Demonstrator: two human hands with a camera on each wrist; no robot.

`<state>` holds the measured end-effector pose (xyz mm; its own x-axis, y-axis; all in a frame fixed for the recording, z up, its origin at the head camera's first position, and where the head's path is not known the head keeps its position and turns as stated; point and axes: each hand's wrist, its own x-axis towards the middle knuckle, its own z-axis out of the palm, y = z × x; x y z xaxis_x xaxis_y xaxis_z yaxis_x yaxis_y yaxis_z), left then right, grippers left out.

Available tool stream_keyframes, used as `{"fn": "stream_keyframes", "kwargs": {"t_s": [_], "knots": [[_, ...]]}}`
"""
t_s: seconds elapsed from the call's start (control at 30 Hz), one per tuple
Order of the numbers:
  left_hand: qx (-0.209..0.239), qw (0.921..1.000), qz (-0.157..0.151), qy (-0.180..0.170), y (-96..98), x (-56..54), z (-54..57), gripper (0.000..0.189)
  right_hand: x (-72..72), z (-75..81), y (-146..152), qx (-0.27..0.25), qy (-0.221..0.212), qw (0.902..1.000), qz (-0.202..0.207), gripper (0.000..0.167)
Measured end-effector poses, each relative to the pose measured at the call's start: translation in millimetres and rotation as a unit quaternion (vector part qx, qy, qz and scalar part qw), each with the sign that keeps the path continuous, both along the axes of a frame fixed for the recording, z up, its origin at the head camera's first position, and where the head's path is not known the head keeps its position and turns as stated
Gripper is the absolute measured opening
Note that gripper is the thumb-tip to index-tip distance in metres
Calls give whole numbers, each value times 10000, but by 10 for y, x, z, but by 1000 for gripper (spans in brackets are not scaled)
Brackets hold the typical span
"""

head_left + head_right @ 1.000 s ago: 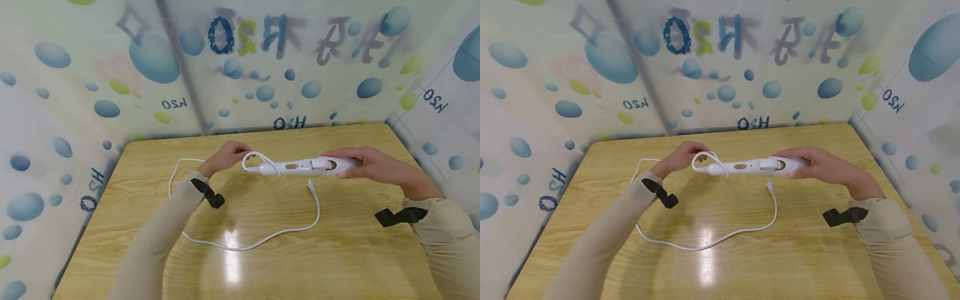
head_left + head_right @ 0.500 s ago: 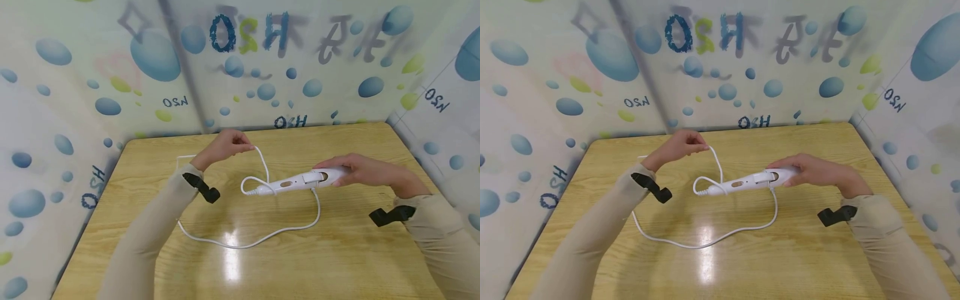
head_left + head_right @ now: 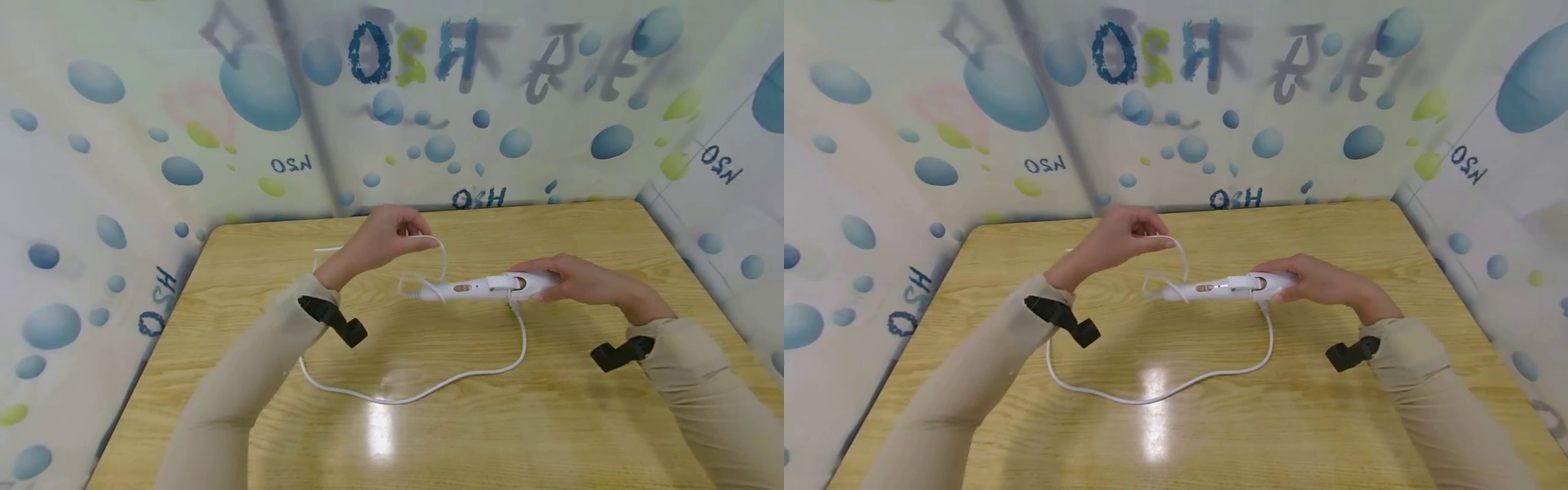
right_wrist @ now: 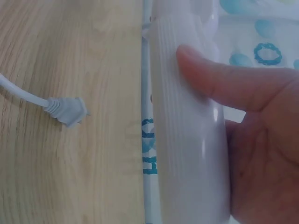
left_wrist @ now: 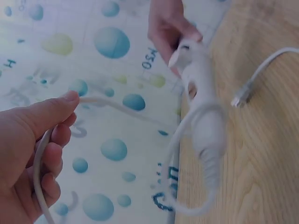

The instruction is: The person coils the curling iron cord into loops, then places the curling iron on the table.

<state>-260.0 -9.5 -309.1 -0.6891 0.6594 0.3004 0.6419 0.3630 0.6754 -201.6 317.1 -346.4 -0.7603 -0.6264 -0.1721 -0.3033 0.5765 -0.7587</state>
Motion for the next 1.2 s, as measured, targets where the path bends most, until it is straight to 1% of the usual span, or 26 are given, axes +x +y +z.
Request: {"fn": "stream_keyframes", "kwargs": {"t_s": [0.07,0.13,0.2,0.27,0.4,0.5,0.57,0.63,0.73,0.87,0.97,1.03,1.13,1.2], "knots": [[16,10000,57,76,11,68,7,12,-9,-23,7,7,-26,9998,-220,53],[67,9999,137,44,13,134,-2,11,-20,-43,17,23,77,9991,-417,53],[141,9997,210,-75,6,201,-19,11,-32,-57,30,24,208,9980,-589,53],[289,9991,220,-211,-8,265,-48,10,-40,-55,40,49,388,9966,-730,52],[584,9978,3,-304,-32,366,-136,12,-59,-37,56,105,702,9926,-983,51],[661,9974,-144,-260,-51,422,-230,18,-69,-25,66,93,851,9895,-1163,51],[728,9967,-209,-299,-62,449,-297,21,-75,-20,77,55,917,9877,-1267,52],[786,9956,-262,-448,-74,464,-369,25,-77,-8,87,33,985,9856,-1376,52],[877,9922,-299,-829,-82,467,-487,30,-68,24,102,-9,1138,9820,-1509,53],[899,9873,-230,-1292,-69,440,-648,33,-30,86,129,-64,1275,9785,-1617,53],[964,9846,-91,-1458,-43,405,-736,33,1,135,140,-114,1267,9778,-1662,54],[1069,9832,35,-1477,-19,384,-754,32,21,162,144,-160,1227,9778,-1693,54],[1178,9816,229,-1484,15,378,-685,29,47,195,144,-245,1169,9778,-1720,54],[1278,9793,244,-1548,36,374,-645,28,63,210,143,-343,1154,9785,-1673,54]]}}
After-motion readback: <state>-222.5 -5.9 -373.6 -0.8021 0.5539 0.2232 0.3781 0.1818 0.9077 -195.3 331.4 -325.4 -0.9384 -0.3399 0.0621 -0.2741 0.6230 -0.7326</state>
